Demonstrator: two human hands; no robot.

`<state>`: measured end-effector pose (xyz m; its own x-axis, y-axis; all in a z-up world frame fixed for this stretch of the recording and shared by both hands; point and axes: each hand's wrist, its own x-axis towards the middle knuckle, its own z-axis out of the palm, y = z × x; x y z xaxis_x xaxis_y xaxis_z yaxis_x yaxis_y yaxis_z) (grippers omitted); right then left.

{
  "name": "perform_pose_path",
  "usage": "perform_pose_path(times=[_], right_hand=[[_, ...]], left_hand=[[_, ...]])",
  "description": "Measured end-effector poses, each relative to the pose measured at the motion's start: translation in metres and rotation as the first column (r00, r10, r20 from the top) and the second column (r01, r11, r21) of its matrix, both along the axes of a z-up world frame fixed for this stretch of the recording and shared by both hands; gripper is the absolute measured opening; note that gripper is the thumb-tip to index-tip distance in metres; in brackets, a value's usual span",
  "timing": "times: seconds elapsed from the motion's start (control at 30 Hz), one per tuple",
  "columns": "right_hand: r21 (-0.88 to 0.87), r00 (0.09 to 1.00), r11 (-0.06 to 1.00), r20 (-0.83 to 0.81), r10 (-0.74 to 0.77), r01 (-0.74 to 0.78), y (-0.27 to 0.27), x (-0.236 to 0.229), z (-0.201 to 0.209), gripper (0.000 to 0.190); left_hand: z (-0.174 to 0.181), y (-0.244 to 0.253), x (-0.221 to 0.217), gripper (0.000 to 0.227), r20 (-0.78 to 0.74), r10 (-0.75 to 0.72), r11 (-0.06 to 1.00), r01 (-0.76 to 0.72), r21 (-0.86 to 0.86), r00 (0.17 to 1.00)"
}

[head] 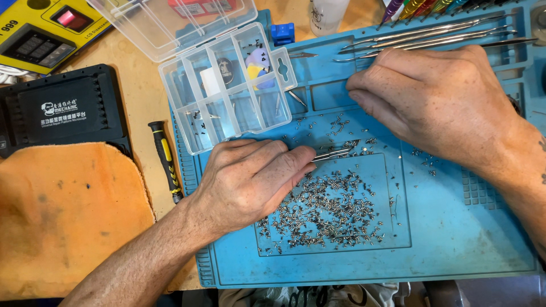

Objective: The person uses a screwdriver to pick up small screws from a blue tray and then switches to tweezers to sort and place them into a clear plastic compartment box.

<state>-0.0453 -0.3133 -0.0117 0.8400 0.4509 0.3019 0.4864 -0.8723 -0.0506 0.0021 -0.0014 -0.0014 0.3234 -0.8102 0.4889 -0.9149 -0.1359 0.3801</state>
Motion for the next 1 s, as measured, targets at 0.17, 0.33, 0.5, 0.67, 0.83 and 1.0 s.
perform_pose_path(times=[0.17,0.33,0.5,0.67,0.83,1.0], right_hand=[[-0.003,1.000,1.000,0.014,0.006,-0.006,0.000,0.000,0.000,0.007],[-0.011,1.000,1.000,0.008,0.000,0.000,0.001,0.000,0.002,0.006],[0.175,0.997,0.984,-0.054,0.052,-0.042,0.006,0.003,0.008,0.007],[0.112,1.000,0.993,-0.010,-0.019,0.020,0.002,-0.001,-0.008,0.004],[0.043,0.996,0.997,0.045,-0.071,0.069,0.002,-0.003,-0.012,0.009],[0.067,0.998,0.997,0.052,-0.044,0.041,0.001,-0.003,-0.010,0.008]], left_hand=[[-0.002,0.001,0.001,0.016,-0.002,-0.002,1.000,0.002,-0.012,1.000],[-0.004,0.001,0.001,0.019,-0.041,-0.026,0.998,0.023,-0.064,0.999],[0.005,0.003,0.002,0.016,-0.175,0.029,0.986,-0.056,-0.155,0.984],[0.015,0.018,0.012,0.015,-0.118,0.231,0.949,-0.250,-0.194,0.966],[0.021,0.028,0.024,0.009,-0.081,0.416,0.878,-0.423,-0.223,0.906],[0.012,0.030,0.030,0.010,-0.011,0.488,0.853,-0.479,-0.207,0.873]])
